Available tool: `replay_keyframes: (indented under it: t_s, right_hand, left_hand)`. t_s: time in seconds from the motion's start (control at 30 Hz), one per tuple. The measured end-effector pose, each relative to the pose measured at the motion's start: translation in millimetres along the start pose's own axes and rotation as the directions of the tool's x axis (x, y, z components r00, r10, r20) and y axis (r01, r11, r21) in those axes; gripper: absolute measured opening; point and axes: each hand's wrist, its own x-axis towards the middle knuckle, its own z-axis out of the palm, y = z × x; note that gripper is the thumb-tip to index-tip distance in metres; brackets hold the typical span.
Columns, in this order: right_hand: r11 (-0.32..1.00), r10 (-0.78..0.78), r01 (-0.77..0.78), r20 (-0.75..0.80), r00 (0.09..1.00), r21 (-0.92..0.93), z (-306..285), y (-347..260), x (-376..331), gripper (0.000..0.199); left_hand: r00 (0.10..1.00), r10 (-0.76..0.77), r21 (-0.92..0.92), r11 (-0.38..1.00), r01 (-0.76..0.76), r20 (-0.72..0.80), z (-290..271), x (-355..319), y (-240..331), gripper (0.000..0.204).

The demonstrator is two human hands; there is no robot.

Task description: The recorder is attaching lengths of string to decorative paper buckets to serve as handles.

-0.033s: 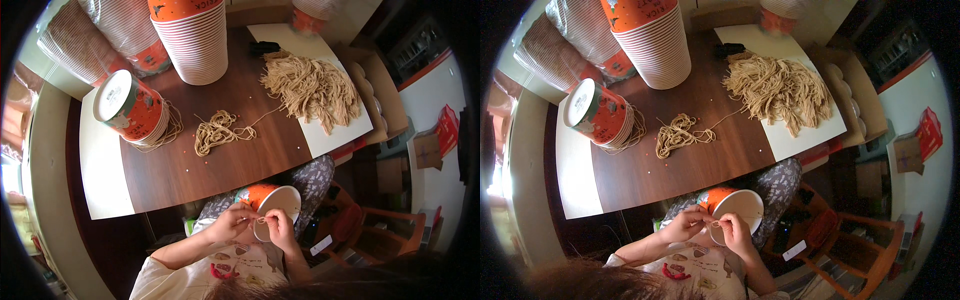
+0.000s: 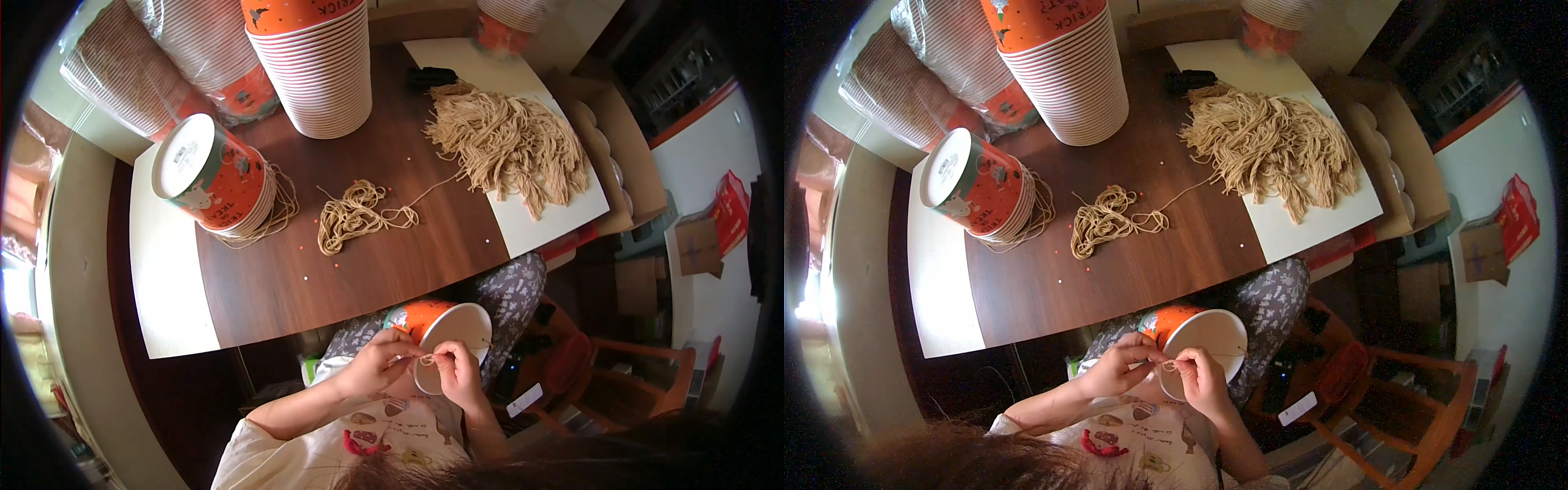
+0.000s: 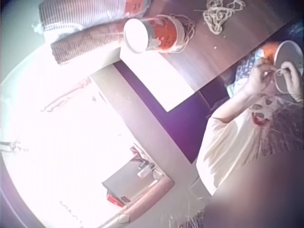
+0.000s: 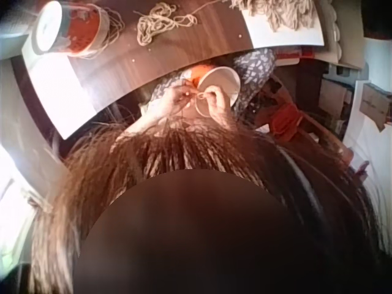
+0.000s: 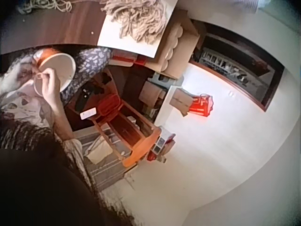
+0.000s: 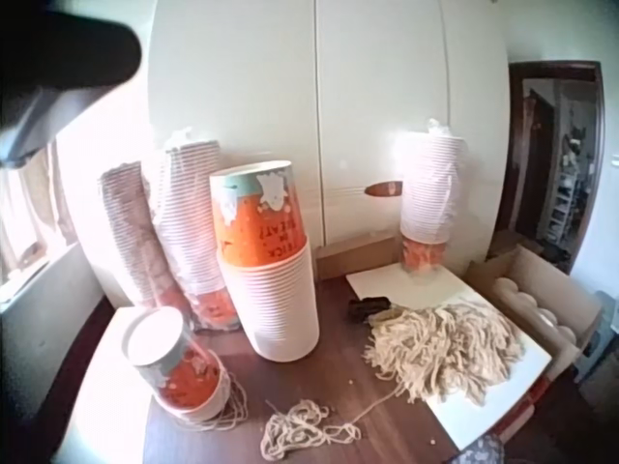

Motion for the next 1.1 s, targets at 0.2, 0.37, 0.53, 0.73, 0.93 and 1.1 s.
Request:
replay_keyframes:
  t_s: [0.2,0.37,0.53,0.73,0.93,1.1]
  right_hand:
    - [0.983,0.104,-0.111,0.053,0.993,0.147,-2.6,-0.3,-3.7,0.009]
    - [0.982,0.110,-0.114,0.036,0.993,0.148,-5.2,-1.8,-5.5,0.010]
    - [0.981,0.124,-0.133,0.073,0.990,0.141,-8.0,-0.1,-7.7,0.011]
    - [0.972,0.141,-0.153,0.074,0.987,0.176,-10.8,-5.2,-7.6,0.013]
    - [0.971,0.177,-0.188,0.090,0.980,0.145,-12.6,-6.5,-8.3,0.014]
    - [0.974,0.163,-0.173,0.081,0.983,0.146,-15.6,-6.4,-10.5,0.014]
  left_hand:
    - [0.988,0.112,0.272,0.959,-0.080,-0.104,7.9,5.3,9.5,0.014]
    - [0.975,0.183,0.290,0.947,-0.141,-0.125,12.0,8.3,17.0,0.014]
    - [0.999,0.038,0.256,0.966,-0.030,-0.029,15.5,4.7,13.5,0.014]
    - [0.988,0.138,0.278,0.953,-0.116,-0.062,17.9,7.9,13.7,0.013]
    - [0.978,0.189,0.276,0.948,-0.158,-0.089,17.8,7.7,11.1,0.014]
    - [0.995,-0.034,0.157,0.986,0.048,-0.092,19.9,4.0,15.2,0.013]
